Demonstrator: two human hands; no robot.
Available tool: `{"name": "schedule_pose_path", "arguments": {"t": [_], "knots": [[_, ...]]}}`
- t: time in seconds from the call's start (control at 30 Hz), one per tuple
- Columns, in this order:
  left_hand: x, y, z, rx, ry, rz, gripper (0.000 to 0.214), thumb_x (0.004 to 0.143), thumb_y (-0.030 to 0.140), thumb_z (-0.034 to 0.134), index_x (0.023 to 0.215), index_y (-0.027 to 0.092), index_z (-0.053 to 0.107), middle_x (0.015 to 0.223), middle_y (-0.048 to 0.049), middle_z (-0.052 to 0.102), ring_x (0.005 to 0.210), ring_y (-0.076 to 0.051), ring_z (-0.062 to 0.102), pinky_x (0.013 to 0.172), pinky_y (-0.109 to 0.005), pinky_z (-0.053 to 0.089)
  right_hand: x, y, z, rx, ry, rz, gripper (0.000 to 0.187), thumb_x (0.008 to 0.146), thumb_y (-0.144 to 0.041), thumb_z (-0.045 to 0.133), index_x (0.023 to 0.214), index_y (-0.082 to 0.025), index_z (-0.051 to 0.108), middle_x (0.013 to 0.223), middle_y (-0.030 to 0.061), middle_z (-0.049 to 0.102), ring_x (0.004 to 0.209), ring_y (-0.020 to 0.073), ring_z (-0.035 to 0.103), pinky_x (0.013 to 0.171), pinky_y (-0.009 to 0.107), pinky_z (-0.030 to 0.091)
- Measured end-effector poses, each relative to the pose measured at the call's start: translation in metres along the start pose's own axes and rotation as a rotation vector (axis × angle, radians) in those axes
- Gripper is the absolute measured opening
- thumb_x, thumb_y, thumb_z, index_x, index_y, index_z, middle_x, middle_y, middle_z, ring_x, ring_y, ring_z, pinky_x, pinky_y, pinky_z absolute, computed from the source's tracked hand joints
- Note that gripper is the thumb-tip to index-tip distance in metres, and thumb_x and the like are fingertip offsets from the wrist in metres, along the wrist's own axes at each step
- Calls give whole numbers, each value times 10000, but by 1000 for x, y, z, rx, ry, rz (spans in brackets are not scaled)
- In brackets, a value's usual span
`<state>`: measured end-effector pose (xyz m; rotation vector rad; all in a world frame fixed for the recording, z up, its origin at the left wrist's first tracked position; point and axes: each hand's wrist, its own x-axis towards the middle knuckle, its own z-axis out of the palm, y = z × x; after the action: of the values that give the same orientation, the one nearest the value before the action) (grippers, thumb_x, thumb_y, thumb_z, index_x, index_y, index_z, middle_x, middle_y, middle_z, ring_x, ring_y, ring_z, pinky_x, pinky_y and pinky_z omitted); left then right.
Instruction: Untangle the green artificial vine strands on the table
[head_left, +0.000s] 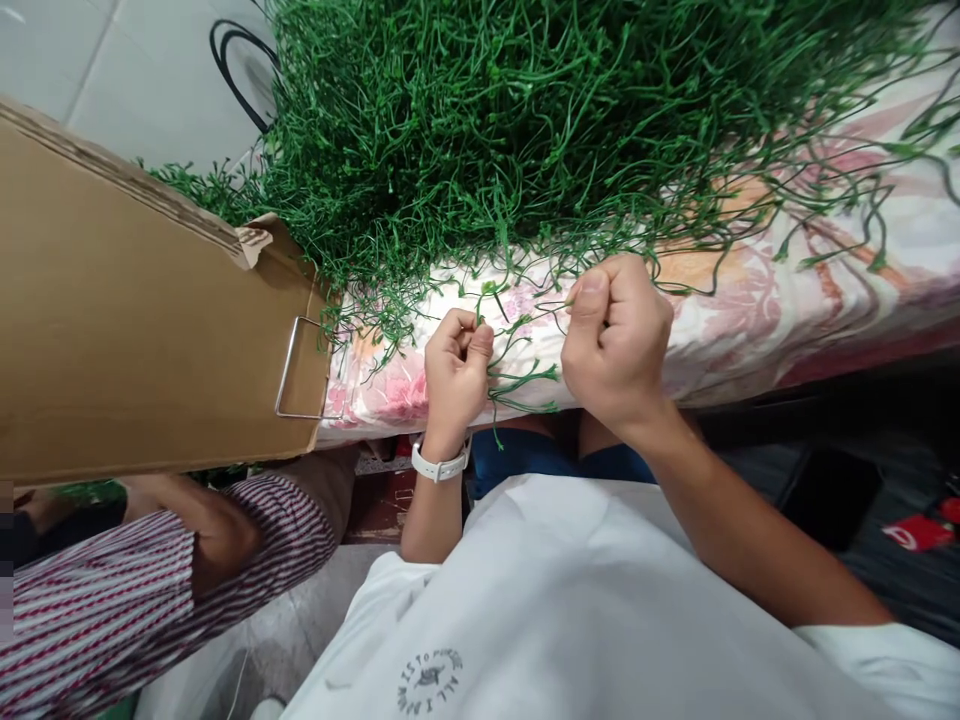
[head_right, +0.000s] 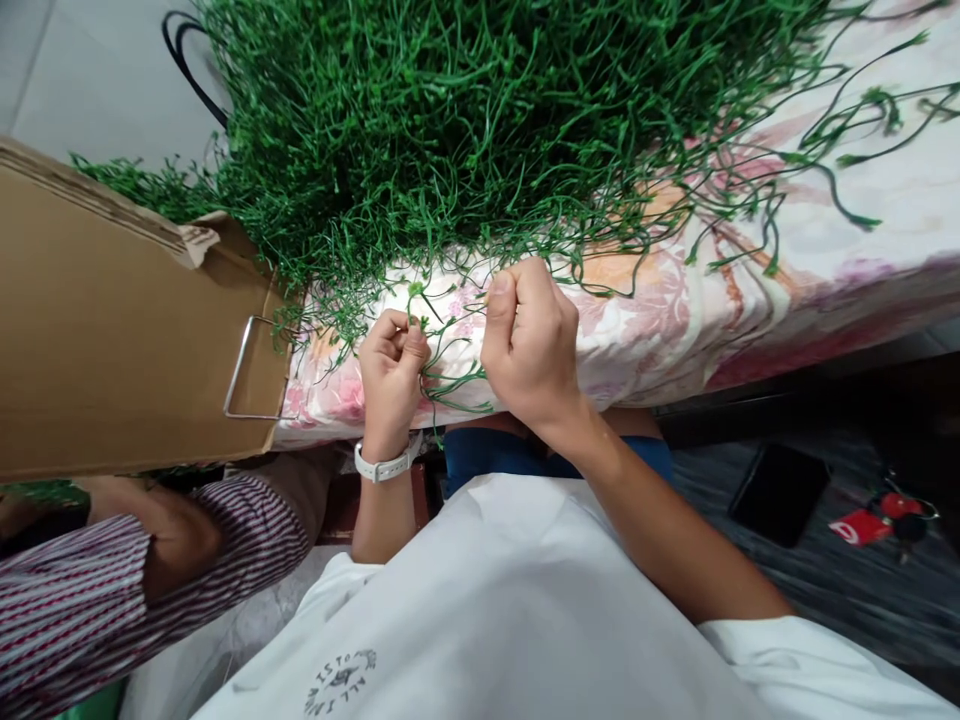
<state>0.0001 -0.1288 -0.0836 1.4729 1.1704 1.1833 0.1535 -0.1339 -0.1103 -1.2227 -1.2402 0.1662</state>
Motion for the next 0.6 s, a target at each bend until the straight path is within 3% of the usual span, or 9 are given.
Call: {"name": "schedule_pose_path", "arguments": {"t": [0.33, 0.53, 0.6], "knots": [[5, -4, 5, 46, 60, 120, 524, 885, 654, 692, 752, 215, 437, 611, 83, 314, 514, -68, 271, 487, -215, 208, 0, -3, -1, -68, 68, -23, 384, 1102, -431, 313, 801, -253, 469, 734, 18, 521, 652, 177, 520, 657, 356, 426], [3, -5, 8, -1, 119, 146, 462, 916, 560, 706, 748, 207, 459, 607, 71, 320, 521, -73, 273, 506, -227, 191, -5, -8, 8, -104, 49, -28, 404, 1102, -454, 323, 839, -251, 552, 775, 49, 537, 732, 218, 585, 758, 410, 484], [4, -9, 4, -20, 157, 157, 419, 924, 490, 724, 743, 200, 482, 616, 63, 340, 535, -74, 284, 518, -220, 200, 3, -2, 1, -122, 86, -40, 428, 1096, -503, 313, 865, -248, 568, 806, 70, 538, 793, 243, 604, 806, 449, 493]]}}
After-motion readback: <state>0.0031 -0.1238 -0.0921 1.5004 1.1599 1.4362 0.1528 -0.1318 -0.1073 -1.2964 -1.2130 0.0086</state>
